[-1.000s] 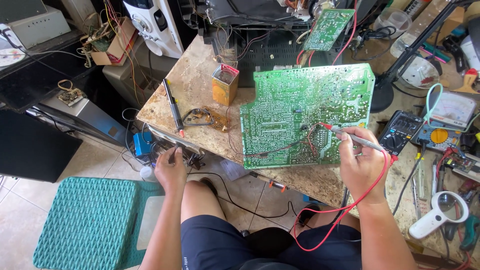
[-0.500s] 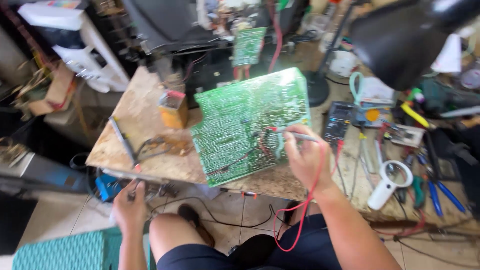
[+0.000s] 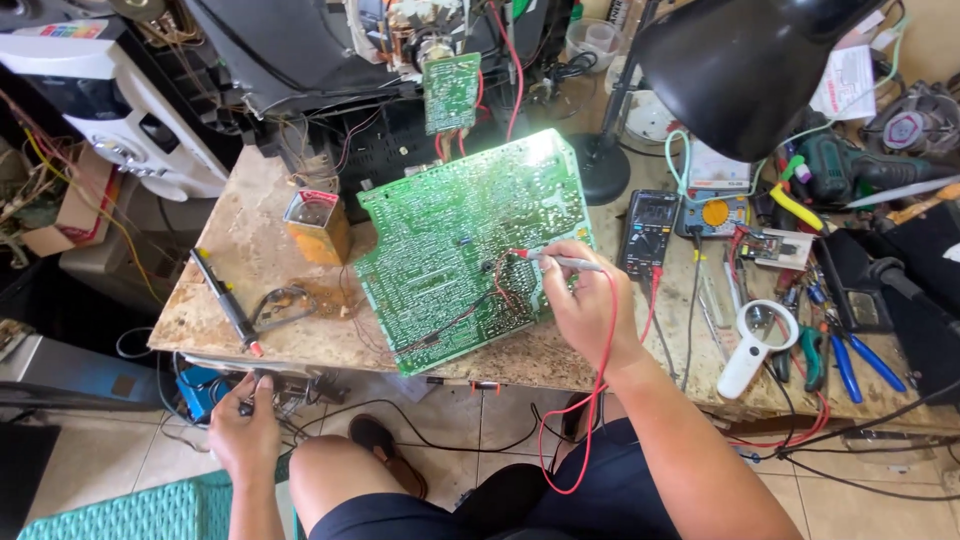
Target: The person is repairing a television circuit board by soldering components and using a multimeter to test electrical connections.
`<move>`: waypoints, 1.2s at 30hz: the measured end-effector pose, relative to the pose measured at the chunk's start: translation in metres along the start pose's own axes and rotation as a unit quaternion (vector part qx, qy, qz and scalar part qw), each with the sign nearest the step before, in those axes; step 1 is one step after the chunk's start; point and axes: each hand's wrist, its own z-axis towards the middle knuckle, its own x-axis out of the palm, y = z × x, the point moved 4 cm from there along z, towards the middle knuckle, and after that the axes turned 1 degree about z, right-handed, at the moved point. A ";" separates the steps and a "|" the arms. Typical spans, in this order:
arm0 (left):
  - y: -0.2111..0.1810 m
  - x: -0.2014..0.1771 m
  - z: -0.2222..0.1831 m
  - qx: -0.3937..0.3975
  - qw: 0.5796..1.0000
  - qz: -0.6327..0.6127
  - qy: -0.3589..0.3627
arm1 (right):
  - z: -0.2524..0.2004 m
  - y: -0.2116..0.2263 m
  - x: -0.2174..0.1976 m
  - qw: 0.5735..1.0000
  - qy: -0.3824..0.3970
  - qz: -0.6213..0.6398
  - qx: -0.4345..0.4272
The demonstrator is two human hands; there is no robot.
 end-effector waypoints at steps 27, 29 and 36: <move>0.005 -0.011 -0.121 0.011 0.961 -0.028 0.276 | -0.006 -0.011 0.006 0.999 0.009 -0.035 -0.001; -0.016 0.014 -0.158 0.341 0.909 -0.010 0.239 | -0.005 -0.012 0.006 1.000 -0.007 -0.013 -0.004; 0.011 0.035 -0.180 0.323 0.927 0.138 0.132 | -0.004 -0.011 0.006 0.999 0.000 0.026 -0.044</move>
